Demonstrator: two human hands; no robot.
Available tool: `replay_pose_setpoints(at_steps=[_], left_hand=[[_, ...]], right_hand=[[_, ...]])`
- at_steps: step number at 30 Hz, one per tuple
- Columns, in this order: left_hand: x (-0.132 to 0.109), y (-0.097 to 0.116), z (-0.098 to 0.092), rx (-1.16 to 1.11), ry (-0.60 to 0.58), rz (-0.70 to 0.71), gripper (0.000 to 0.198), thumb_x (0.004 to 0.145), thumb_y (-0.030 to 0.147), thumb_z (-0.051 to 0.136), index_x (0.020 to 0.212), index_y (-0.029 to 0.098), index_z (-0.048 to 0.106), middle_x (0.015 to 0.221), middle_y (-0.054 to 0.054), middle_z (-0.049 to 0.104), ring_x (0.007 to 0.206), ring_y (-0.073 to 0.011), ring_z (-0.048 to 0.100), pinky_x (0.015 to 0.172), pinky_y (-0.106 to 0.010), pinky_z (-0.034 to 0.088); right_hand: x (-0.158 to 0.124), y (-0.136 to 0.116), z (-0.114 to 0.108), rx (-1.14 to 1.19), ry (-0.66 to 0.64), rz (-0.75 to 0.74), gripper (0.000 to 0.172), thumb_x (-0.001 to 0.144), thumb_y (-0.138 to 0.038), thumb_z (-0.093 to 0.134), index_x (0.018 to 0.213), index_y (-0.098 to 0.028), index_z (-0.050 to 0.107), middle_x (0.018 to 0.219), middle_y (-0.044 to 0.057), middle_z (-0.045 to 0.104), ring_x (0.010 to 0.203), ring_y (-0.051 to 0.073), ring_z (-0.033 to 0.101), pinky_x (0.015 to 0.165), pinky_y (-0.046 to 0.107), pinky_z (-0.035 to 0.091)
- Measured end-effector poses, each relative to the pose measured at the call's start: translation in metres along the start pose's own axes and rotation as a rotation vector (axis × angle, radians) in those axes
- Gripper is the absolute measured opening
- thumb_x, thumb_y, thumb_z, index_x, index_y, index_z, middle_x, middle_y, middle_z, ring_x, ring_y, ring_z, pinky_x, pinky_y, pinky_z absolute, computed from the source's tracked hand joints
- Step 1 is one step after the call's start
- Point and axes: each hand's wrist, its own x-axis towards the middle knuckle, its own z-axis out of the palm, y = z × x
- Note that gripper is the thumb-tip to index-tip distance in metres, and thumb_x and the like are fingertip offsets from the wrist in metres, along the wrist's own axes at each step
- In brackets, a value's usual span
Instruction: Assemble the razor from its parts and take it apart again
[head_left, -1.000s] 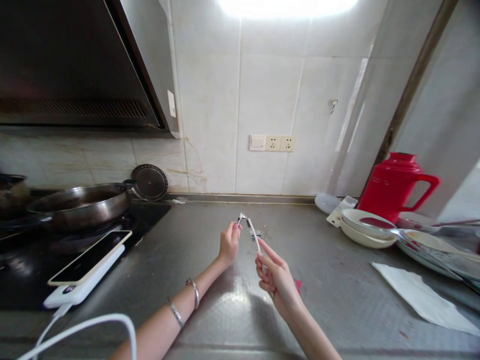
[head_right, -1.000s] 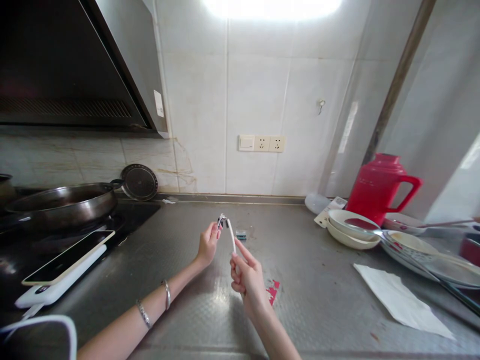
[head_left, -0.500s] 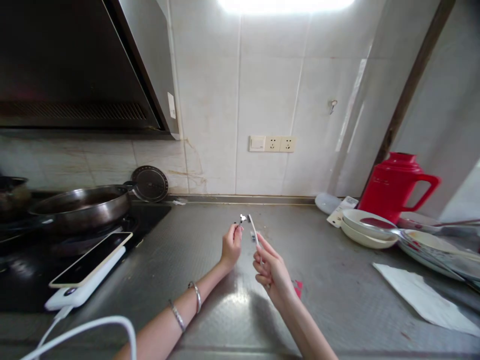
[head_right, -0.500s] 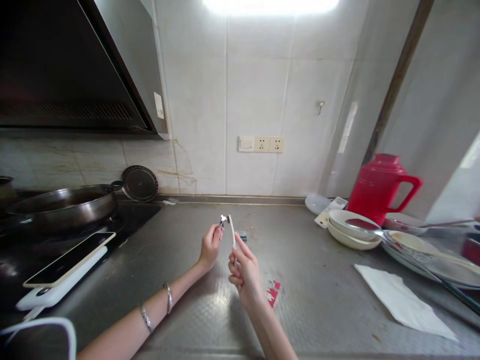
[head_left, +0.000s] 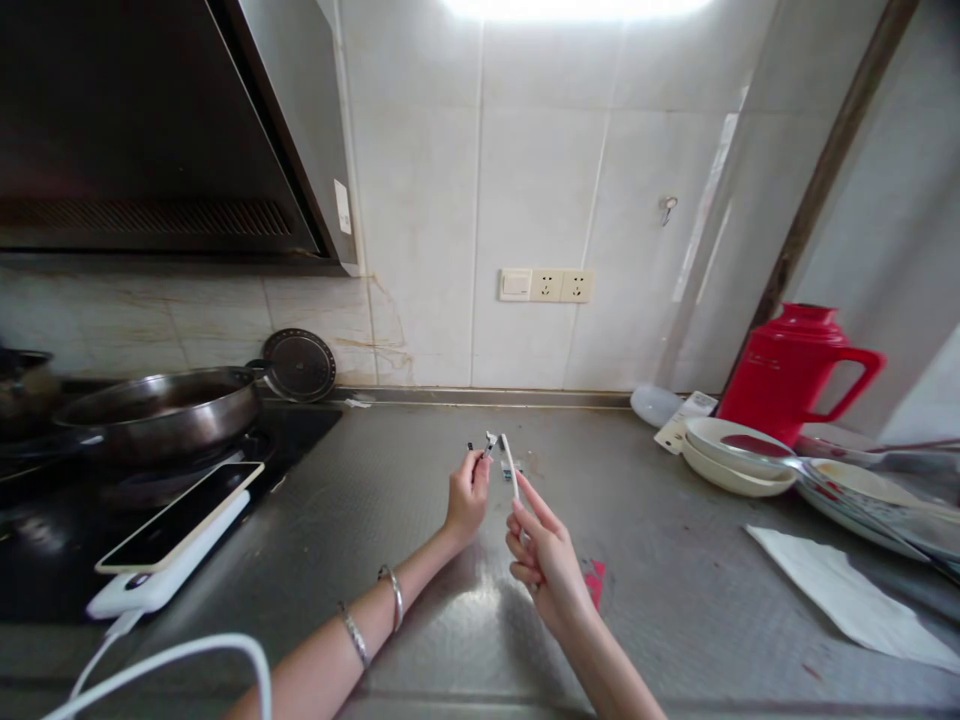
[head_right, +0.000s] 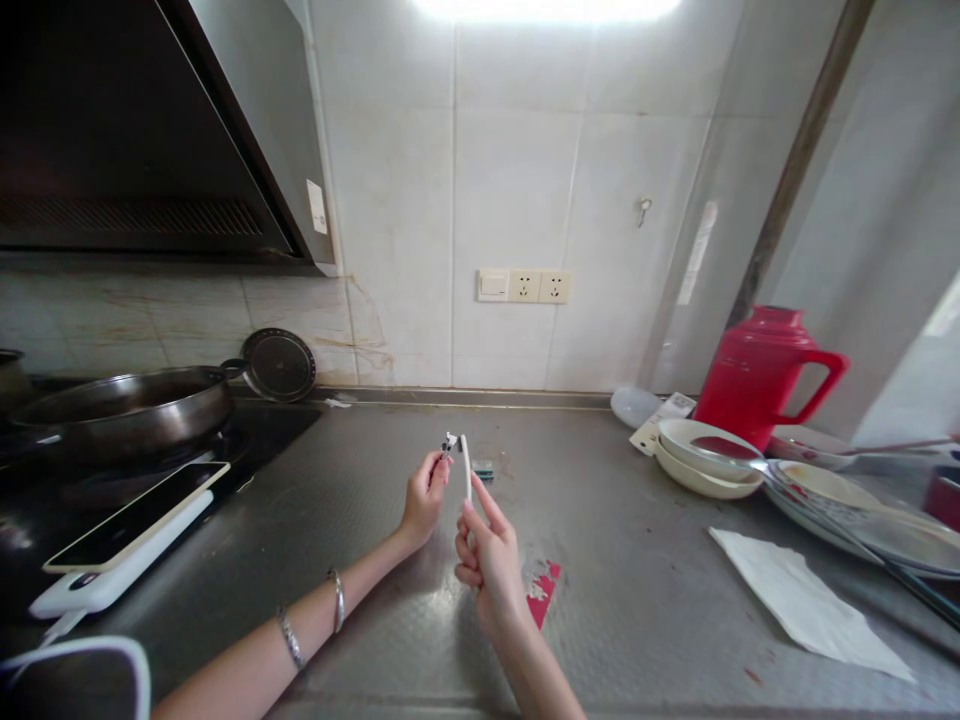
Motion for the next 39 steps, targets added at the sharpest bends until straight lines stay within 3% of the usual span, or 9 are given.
replay_pose_setpoints(at_steps=[3,9,15,39], left_hand=[[0.001,0.002,0.000,-0.001,0.011,0.009,0.029,0.087,0.041,0.039,0.083,0.017,0.054,0.058,0.005,0.042,0.053,-0.0096,0.040,0.053,-0.020,0.032],[-0.001,0.005,0.001,-0.013,-0.033,0.044,0.027,0.088,0.038,0.039,0.083,0.016,0.055,0.060,0.003,0.045,0.055,-0.0096,0.042,0.054,-0.020,0.032],[-0.002,0.004,0.001,-0.012,-0.038,0.042,0.029,0.088,0.039,0.039,0.085,0.016,0.055,0.058,0.004,0.043,0.053,-0.0098,0.040,0.053,-0.021,0.032],[-0.001,0.005,-0.002,-0.052,-0.050,0.031,0.030,0.087,0.042,0.039,0.082,0.016,0.054,0.059,0.003,0.044,0.055,-0.0105,0.042,0.056,-0.021,0.033]], right_hand=[[-0.006,0.003,0.000,-0.030,-0.003,0.034,0.068,0.066,-0.038,0.071,0.129,-0.028,0.046,0.058,-0.008,0.043,0.037,-0.001,0.020,0.035,0.013,0.008],[0.002,-0.005,-0.006,0.017,-0.010,-0.063,0.063,0.068,-0.036,0.070,0.127,-0.031,0.047,0.061,-0.008,0.043,0.038,-0.001,0.021,0.035,0.013,0.009],[0.000,-0.004,-0.008,0.041,-0.016,-0.017,0.061,0.070,-0.035,0.069,0.127,-0.032,0.047,0.061,-0.008,0.042,0.037,-0.001,0.020,0.034,0.014,0.009],[0.002,-0.010,-0.005,0.026,0.008,-0.072,0.061,0.069,-0.034,0.068,0.126,-0.030,0.049,0.060,-0.008,0.041,0.037,0.001,0.019,0.034,0.015,0.009]])
